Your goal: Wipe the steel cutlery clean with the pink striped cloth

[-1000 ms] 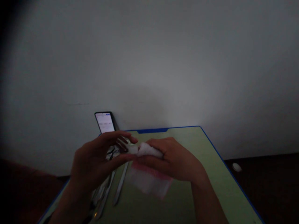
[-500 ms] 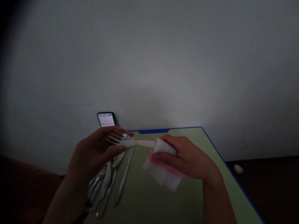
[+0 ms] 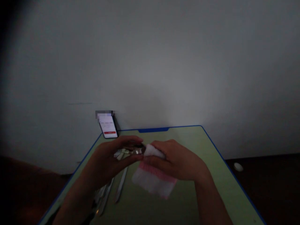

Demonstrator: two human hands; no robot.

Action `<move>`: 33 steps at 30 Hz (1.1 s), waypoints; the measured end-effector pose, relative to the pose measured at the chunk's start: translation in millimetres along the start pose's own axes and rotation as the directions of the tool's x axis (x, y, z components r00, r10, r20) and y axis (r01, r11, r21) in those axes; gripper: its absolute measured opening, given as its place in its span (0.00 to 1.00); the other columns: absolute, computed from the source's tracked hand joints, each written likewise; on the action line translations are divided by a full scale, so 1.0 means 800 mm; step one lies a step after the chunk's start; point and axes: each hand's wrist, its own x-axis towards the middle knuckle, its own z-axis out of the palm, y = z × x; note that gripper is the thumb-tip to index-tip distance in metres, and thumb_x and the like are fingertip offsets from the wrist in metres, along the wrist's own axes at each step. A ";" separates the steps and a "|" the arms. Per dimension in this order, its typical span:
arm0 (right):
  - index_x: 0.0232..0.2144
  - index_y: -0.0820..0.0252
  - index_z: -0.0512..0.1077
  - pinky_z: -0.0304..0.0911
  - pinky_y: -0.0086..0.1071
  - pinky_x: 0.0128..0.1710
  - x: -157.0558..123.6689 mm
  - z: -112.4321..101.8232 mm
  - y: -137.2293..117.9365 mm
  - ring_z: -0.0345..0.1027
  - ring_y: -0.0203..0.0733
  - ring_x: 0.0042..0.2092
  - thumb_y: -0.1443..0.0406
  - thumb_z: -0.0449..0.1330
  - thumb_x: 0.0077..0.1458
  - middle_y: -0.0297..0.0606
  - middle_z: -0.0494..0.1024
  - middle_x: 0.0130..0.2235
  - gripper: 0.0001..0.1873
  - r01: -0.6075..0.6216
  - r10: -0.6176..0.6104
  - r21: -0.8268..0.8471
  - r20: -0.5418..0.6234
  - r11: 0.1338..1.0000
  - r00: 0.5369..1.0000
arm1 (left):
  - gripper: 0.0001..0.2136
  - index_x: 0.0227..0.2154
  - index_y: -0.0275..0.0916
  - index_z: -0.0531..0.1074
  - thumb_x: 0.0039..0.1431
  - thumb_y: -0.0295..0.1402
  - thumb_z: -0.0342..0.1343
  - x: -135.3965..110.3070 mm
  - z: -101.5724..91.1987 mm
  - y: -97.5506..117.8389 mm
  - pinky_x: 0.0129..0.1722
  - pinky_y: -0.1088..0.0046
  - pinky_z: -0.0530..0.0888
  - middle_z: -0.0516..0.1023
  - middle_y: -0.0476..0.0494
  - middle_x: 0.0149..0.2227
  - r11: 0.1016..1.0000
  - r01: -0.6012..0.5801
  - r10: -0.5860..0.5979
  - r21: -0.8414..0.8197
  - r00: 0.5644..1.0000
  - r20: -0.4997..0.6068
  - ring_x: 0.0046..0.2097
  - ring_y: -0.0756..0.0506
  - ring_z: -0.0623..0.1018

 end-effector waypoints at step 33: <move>0.42 0.57 0.70 0.62 0.31 0.37 0.007 0.007 0.037 0.67 0.39 0.37 0.52 0.48 0.58 0.37 0.75 0.37 0.19 -0.035 0.133 0.410 -0.212 0.911 0.968 | 0.09 0.32 0.38 0.69 0.59 0.37 0.48 0.007 -0.012 -0.020 0.28 0.76 0.69 0.74 0.47 0.30 0.794 0.234 -0.403 -0.560 0.894 -0.198 0.30 0.50 0.72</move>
